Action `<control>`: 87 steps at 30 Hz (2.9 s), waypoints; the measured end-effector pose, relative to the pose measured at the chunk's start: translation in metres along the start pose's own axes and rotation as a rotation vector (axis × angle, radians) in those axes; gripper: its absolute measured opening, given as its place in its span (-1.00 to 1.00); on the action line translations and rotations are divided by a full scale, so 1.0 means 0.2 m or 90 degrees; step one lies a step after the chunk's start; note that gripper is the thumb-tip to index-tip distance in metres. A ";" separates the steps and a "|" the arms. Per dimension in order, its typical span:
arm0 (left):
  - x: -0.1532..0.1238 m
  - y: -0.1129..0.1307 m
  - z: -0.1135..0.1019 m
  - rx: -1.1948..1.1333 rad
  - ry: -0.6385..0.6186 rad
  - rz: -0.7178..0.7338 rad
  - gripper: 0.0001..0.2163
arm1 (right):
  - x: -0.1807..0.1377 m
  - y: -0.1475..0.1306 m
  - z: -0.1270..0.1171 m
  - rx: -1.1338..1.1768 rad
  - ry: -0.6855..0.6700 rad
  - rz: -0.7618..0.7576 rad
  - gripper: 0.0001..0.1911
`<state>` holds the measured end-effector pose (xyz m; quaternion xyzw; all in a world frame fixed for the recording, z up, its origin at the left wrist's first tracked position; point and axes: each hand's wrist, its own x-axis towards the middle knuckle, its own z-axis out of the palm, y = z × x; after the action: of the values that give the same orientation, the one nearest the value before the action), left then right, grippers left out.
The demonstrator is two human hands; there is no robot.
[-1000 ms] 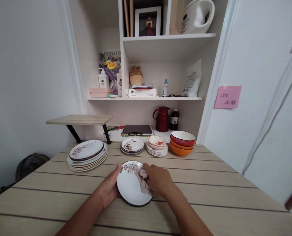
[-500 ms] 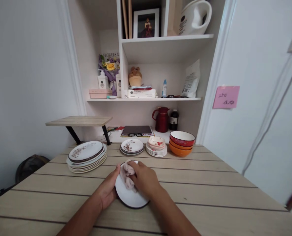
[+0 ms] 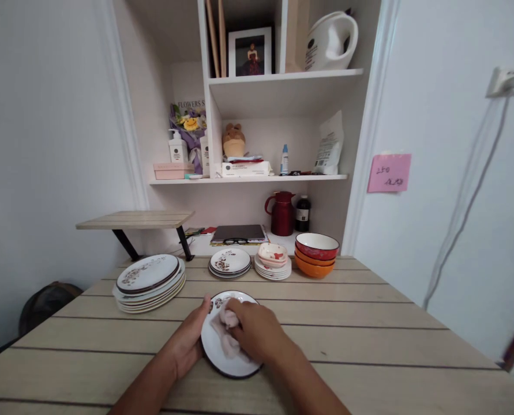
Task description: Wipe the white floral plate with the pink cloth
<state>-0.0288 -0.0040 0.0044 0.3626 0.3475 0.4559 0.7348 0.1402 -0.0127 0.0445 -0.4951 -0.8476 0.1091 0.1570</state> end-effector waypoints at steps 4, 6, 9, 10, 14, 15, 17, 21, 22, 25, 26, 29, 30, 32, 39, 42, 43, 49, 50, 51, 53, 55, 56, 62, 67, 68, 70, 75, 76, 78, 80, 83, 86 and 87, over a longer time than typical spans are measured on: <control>0.00 0.00 0.01 -0.001 -0.002 0.024 -0.45 | 0.07 -0.03 0.06 0.021 0.053 0.034 -0.53; -0.01 0.00 0.02 0.017 0.010 0.020 -0.43 | 0.09 0.00 0.06 -0.007 0.061 0.099 -0.53; -0.02 0.02 0.04 0.064 0.032 -0.003 -0.39 | 0.08 0.07 0.03 -0.043 0.055 0.165 -0.60; -0.02 0.02 0.05 0.079 0.038 -0.009 -0.38 | 0.07 0.09 0.01 -0.058 0.045 0.167 -0.61; -0.02 0.02 0.05 0.093 0.012 0.006 -0.41 | -0.01 0.13 -0.07 -0.126 -0.015 0.115 -0.68; -0.02 0.01 0.04 0.087 0.002 0.012 -0.42 | -0.02 0.12 -0.08 -0.128 -0.027 0.098 -0.70; -0.01 0.01 0.04 0.076 -0.001 0.020 -0.44 | -0.04 0.09 -0.08 -0.107 -0.043 0.066 -0.71; -0.01 0.00 0.04 0.058 0.014 0.035 -0.47 | 0.01 -0.02 0.01 -0.038 0.015 0.040 -0.58; -0.01 0.00 0.04 0.050 0.009 0.040 -0.47 | 0.03 -0.04 0.04 -0.022 0.035 0.031 -0.55; -0.01 0.01 0.04 0.040 0.006 0.048 -0.47 | 0.09 -0.07 0.08 -0.004 0.086 0.031 -0.56; -0.01 0.01 0.04 0.042 0.015 0.046 -0.46 | 0.10 -0.05 0.09 -0.007 0.098 0.043 -0.59; -0.02 0.02 0.05 0.045 0.037 0.036 -0.46 | 0.12 0.02 0.07 -0.021 0.124 0.083 -0.65; -0.02 0.02 0.05 0.044 0.038 0.034 -0.47 | 0.11 0.06 0.06 -0.024 0.128 0.091 -0.64; -0.03 0.02 0.05 0.037 0.033 0.032 -0.48 | 0.10 0.11 0.05 -0.033 0.129 0.104 -0.63; -0.03 0.01 0.03 -0.009 0.028 0.027 -0.50 | 0.02 0.17 -0.06 -0.062 -0.020 0.054 -0.65; -0.02 0.01 0.01 -0.048 0.018 0.036 -0.51 | -0.04 0.17 -0.11 -0.010 -0.110 -0.024 -0.62; -0.02 0.01 0.01 -0.058 0.016 0.040 -0.51 | -0.05 0.16 -0.12 0.010 -0.135 -0.054 -0.61; 0.02 0.00 -0.02 -0.103 -0.037 0.005 -0.49 | 0.00 -0.01 0.03 0.057 -0.008 -0.082 -0.54; 0.02 0.00 -0.02 -0.108 -0.043 -0.005 -0.47 | 0.03 -0.04 0.07 0.056 0.024 -0.079 -0.50; 0.02 0.00 -0.01 -0.111 -0.045 -0.013 -0.45 | 0.05 -0.07 0.09 0.055 0.052 -0.072 -0.48; 0.02 0.00 0.00 -0.110 -0.033 -0.016 -0.43 | 0.10 -0.09 0.13 0.035 0.096 -0.051 -0.50; 0.01 0.01 0.01 -0.099 -0.013 -0.009 -0.44 | 0.14 -0.07 0.12 0.005 0.133 -0.016 -0.57; 0.01 0.01 0.01 -0.090 -0.003 -0.005 -0.44 | 0.15 -0.05 0.11 -0.009 0.148 0.003 -0.60; -0.01 0.02 0.01 -0.043 0.021 -0.049 -0.36 | 0.07 0.13 -0.03 -0.063 0.058 0.065 -0.59; -0.01 0.02 0.00 -0.055 0.003 -0.047 -0.32 | -0.07 0.13 -0.12 -0.034 -0.073 0.022 -0.61; -0.01 0.02 0.00 -0.061 0.001 -0.045 -0.32 | -0.09 0.10 -0.12 -0.009 -0.093 -0.003 -0.59; 0.00 0.02 0.00 -0.073 -0.004 -0.038 -0.33 | -0.10 0.03 -0.10 0.047 -0.132 -0.060 -0.48; 0.01 0.02 0.00 -0.098 -0.014 -0.045 -0.32 | -0.02 -0.09 0.03 0.129 -0.061 -0.122 -0.45; 0.01 0.02 -0.01 -0.105 -0.018 -0.046 -0.33 | 0.00 -0.09 0.06 0.136 -0.037 -0.118 -0.41; 0.02 0.01 -0.01 -0.117 -0.033 -0.045 -0.34 | 0.04 -0.08 0.08 0.150 0.007 -0.103 -0.34; 0.02 0.01 -0.02 -0.121 -0.041 -0.037 -0.35 | 0.07 -0.06 0.09 0.167 0.039 -0.083 -0.33; 0.03 0.00 -0.03 -0.123 -0.053 -0.026 -0.35 | 0.07 -0.05 0.08 0.183 0.059 -0.077 -0.40; 0.03 0.00 -0.02 -0.137 -0.056 -0.020 -0.35 | 0.06 -0.05 0.09 0.200 0.044 -0.105 -0.35; 0.02 0.01 -0.02 -0.139 -0.050 -0.017 -0.35 | 0.07 -0.04 0.10 0.202 0.053 -0.105 -0.34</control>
<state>-0.0307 0.0017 0.0030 0.2934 0.2714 0.4667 0.7889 0.1193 -0.0050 0.0318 -0.3969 -0.8504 0.2072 0.2764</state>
